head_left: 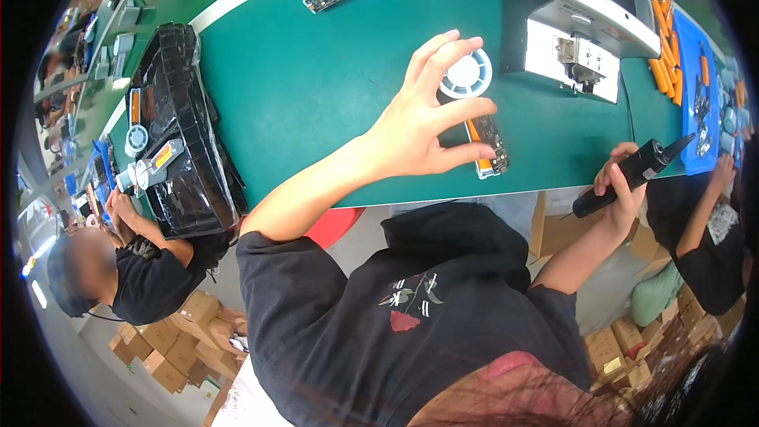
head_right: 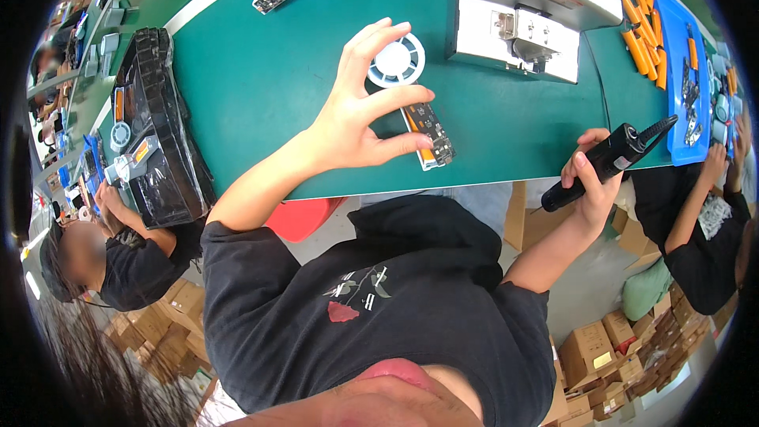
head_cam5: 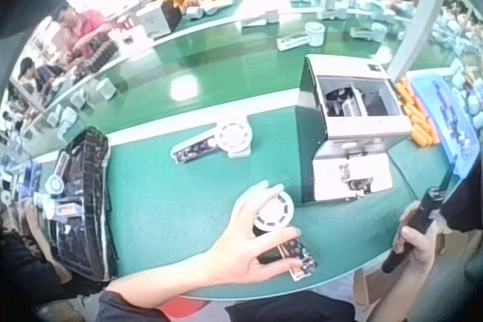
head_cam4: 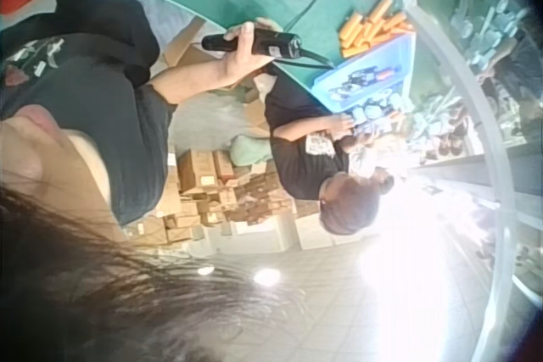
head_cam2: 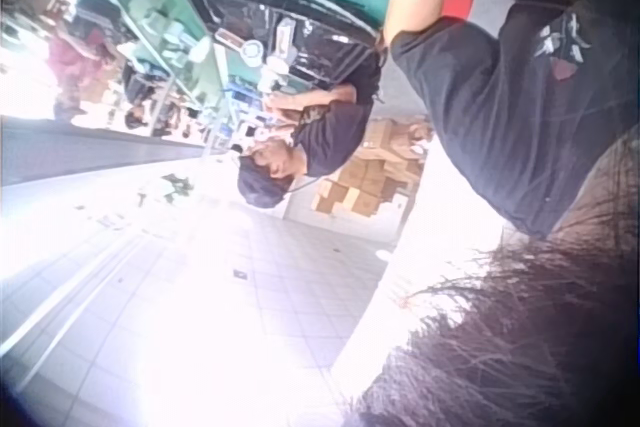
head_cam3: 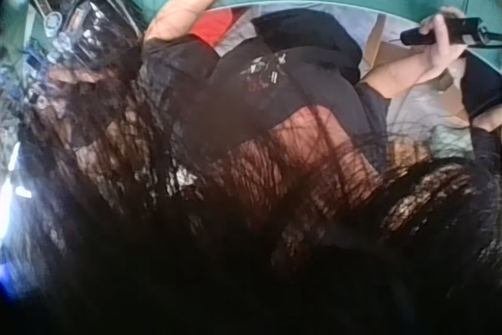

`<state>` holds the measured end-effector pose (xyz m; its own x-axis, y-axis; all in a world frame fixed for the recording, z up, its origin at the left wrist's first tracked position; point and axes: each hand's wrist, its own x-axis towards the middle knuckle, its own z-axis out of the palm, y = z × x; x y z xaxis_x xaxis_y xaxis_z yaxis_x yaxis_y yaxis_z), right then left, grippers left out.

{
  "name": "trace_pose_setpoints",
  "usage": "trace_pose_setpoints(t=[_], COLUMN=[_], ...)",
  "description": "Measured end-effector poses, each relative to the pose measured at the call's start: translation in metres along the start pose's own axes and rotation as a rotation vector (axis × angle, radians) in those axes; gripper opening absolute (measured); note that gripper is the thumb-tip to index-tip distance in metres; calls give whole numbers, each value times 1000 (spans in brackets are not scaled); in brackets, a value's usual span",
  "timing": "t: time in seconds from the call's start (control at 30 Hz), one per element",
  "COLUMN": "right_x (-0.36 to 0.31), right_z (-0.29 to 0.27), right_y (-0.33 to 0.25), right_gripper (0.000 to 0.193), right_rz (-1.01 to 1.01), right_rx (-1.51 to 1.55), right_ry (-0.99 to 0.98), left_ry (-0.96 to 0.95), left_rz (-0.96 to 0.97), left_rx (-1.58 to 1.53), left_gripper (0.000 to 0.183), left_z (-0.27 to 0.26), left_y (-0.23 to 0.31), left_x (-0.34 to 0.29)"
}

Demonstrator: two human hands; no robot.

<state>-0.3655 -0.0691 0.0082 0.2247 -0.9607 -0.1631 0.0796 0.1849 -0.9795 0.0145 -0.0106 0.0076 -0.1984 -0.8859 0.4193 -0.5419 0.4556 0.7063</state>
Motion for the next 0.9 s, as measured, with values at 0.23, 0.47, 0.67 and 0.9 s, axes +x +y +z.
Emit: trace_pose_setpoints(t=[0.23, 0.47, 0.67, 0.9], right_x=[-1, -1, -1, 0], right_z=[3, 1, 0, 2], right_y=[-1, 0, 0, 0], right_gripper=[33, 32, 33, 33], right_rz=[3, -9, -3, -10], right_rx=[2, -1, 1, 8], right_ry=[10, 10, -2, 10], left_ry=[-14, -86, -152, -144], left_rz=[236, 239, 213, 149], left_rx=[200, 168, 146, 44], left_gripper=[49, 48, 49, 44], left_z=[6, 3, 2, -7], left_y=[1, -1, -2, 1], left_x=[-10, -8, -7, -3])
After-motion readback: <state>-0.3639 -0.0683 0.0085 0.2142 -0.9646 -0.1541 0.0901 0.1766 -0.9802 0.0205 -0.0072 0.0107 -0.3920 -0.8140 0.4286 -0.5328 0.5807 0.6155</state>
